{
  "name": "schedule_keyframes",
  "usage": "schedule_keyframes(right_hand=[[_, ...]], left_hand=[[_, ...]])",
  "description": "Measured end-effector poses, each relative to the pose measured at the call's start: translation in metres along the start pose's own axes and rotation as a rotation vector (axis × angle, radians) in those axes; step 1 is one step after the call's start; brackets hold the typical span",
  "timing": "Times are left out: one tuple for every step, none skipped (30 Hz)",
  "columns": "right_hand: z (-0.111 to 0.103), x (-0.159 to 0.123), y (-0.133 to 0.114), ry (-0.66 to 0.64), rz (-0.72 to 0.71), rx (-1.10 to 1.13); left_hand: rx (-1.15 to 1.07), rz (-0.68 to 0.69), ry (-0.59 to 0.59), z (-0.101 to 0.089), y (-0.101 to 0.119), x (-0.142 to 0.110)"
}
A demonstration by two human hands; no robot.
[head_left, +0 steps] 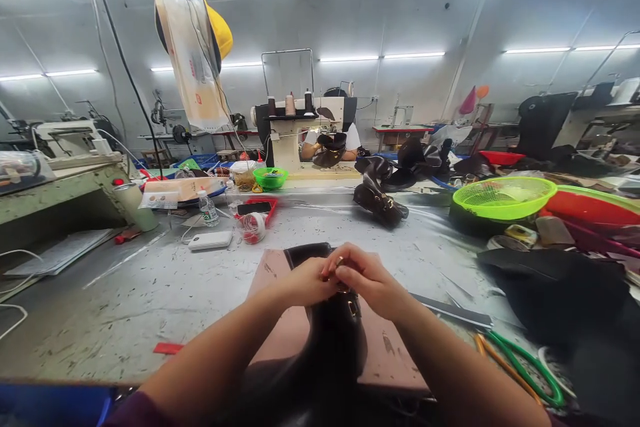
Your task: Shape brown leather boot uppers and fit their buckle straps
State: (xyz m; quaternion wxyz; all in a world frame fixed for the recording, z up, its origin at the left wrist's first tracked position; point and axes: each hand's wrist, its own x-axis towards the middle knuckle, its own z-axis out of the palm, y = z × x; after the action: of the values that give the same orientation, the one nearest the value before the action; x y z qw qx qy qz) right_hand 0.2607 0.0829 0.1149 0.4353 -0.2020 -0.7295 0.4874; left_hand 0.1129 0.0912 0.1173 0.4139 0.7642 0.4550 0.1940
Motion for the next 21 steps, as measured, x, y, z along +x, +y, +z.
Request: schedule_keyframes(right_hand=[[-0.004,-0.001,0.001,-0.007,-0.023,0.08],[-0.008,-0.002,0.002,-0.005,-0.046,0.137],[-0.012,-0.004,0.003,0.006,-0.06,0.162],[-0.017,-0.006,0.004,0.019,-0.057,0.158],[-0.022,-0.009,0.005,0.026,-0.037,0.132],[-0.026,-0.012,0.006,0.033,-0.008,0.084],[-0.03,-0.016,0.007,0.039,0.021,0.016],[-0.034,-0.019,0.008,0.047,0.045,-0.07],[-0.036,-0.022,0.01,0.057,0.067,-0.169],[-0.036,-0.025,0.012,0.061,0.086,-0.275],[-0.036,-0.027,0.015,0.056,0.103,-0.382],[-0.035,-0.029,0.016,0.042,0.114,-0.477],[-0.033,-0.029,0.018,0.025,0.112,-0.554],[-0.03,-0.029,0.019,0.01,0.102,-0.609],[-0.027,-0.028,0.018,0.003,0.092,-0.636],[-0.025,-0.026,0.018,0.006,0.089,-0.636],[-0.022,-0.024,0.016,0.014,0.098,-0.613],[-0.02,-0.022,0.014,0.019,0.117,-0.579],[-0.017,-0.02,0.012,0.021,0.139,-0.543],[-0.015,-0.018,0.011,0.021,0.149,-0.512],[-0.013,-0.017,0.01,0.018,0.139,-0.488]], left_hand=[[-0.063,-0.008,-0.038,-0.001,-0.001,0.001],[-0.13,-0.01,-0.065,-0.002,-0.003,0.002],[-0.195,-0.01,-0.072,-0.003,-0.006,0.003],[-0.255,-0.016,-0.061,-0.003,-0.009,0.003],[-0.307,-0.029,-0.034,-0.003,-0.013,0.003],[-0.349,-0.044,0.003,-0.003,-0.017,0.002],[-0.38,-0.058,0.045,-0.004,-0.02,0.001],[-0.405,-0.068,0.082,-0.004,-0.024,-0.001],[-0.421,-0.074,0.11,-0.005,-0.026,-0.003],[-0.431,-0.076,0.128,-0.006,-0.028,-0.006],[-0.437,-0.077,0.139,-0.007,-0.029,-0.009],[-0.44,-0.076,0.146,-0.008,-0.03,-0.012],[-0.442,-0.076,0.153,-0.009,-0.03,-0.014],[-0.445,-0.078,0.163,-0.009,-0.029,-0.016],[-0.451,-0.08,0.178,-0.01,-0.028,-0.018],[-0.461,-0.086,0.199,-0.009,-0.028,-0.019],[-0.475,-0.092,0.225,-0.009,-0.027,-0.019],[-0.494,-0.101,0.252,-0.008,-0.027,-0.02],[-0.518,-0.109,0.278,-0.007,-0.026,-0.02],[-0.546,-0.116,0.298,-0.006,-0.026,-0.02],[-0.578,-0.12,0.314,-0.005,-0.027,-0.02]])
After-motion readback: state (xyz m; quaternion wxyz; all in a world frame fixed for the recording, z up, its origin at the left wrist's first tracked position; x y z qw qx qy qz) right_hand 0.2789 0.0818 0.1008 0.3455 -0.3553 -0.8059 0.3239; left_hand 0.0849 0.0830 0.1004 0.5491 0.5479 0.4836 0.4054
